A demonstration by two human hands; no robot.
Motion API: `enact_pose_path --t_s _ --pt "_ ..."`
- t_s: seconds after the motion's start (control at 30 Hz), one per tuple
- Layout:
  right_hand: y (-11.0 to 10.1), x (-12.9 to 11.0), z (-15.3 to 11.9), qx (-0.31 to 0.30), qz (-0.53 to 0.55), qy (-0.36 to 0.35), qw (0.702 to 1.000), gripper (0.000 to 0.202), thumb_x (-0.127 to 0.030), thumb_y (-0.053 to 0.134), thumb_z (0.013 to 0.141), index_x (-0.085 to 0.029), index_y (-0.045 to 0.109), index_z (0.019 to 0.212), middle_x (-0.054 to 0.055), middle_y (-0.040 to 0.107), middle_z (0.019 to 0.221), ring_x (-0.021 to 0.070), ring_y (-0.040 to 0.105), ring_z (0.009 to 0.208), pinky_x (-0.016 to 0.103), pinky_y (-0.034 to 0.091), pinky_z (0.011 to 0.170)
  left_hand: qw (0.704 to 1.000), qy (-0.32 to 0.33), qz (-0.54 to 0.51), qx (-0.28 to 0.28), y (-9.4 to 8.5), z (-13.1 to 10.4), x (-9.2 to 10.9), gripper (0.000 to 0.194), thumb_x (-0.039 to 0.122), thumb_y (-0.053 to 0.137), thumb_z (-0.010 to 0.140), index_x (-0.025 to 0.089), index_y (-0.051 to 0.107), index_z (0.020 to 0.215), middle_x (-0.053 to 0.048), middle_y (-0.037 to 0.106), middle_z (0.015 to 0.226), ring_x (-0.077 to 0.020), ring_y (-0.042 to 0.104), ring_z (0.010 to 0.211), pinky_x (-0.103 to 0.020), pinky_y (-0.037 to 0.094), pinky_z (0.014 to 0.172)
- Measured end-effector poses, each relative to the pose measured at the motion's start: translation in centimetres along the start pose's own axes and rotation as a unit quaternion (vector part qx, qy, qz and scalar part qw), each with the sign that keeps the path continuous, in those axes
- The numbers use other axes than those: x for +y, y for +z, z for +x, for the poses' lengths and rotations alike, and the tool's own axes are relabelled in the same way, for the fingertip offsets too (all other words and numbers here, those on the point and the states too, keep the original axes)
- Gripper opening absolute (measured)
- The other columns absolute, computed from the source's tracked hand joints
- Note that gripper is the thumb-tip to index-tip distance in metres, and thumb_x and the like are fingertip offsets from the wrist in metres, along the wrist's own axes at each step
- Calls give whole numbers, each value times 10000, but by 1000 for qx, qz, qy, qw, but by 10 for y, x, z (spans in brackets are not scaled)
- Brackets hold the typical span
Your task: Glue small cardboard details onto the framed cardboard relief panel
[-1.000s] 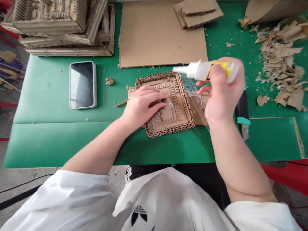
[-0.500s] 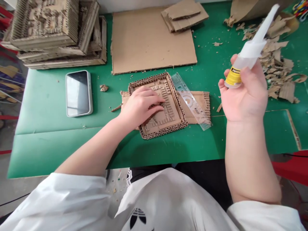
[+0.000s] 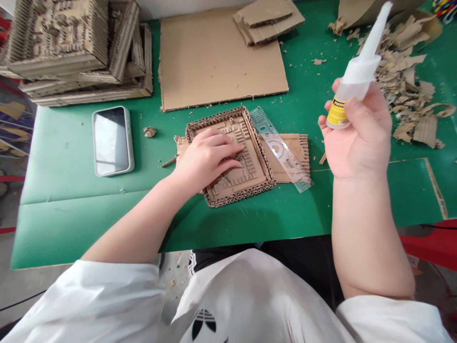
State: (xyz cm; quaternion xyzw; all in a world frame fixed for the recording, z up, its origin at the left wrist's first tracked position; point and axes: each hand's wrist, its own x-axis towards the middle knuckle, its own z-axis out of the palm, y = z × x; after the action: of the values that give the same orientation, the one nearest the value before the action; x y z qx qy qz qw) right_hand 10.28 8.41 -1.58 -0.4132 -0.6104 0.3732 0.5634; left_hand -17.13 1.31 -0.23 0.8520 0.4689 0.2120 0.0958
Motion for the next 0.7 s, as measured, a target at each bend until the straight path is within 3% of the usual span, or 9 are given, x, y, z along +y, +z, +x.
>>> enact_pose_path --t_s 0.17,0.37,0.7 --pt "-1 1 1 -13 25 20 999 350 -495 577 778 -434 540 1121 -26 616 1205 246 620 991 434 522 709 999 19 -29 4 -5 -2 2 194 273 579 864 218 700 1006 -74 717 975 -218 632 967 -410 512 889" --pt "-2 1 2 -36 18 39 998 370 -519 586 764 -448 543 1125 -28 640 1157 253 621 986 442 521 709 999 28 -38 16 1 -3 4 189 235 533 884 220 713 941 -59 729 960 -206 646 953 -393 531 871" --pt "3 0 -1 -6 0 32 999 355 -515 593 762 -458 555 1110 -35 645 1155 250 631 957 446 527 690 999 35 -24 20 3 -4 3 189 235 529 886 201 712 920 -60 734 921 -198 653 894 -374 532 845"
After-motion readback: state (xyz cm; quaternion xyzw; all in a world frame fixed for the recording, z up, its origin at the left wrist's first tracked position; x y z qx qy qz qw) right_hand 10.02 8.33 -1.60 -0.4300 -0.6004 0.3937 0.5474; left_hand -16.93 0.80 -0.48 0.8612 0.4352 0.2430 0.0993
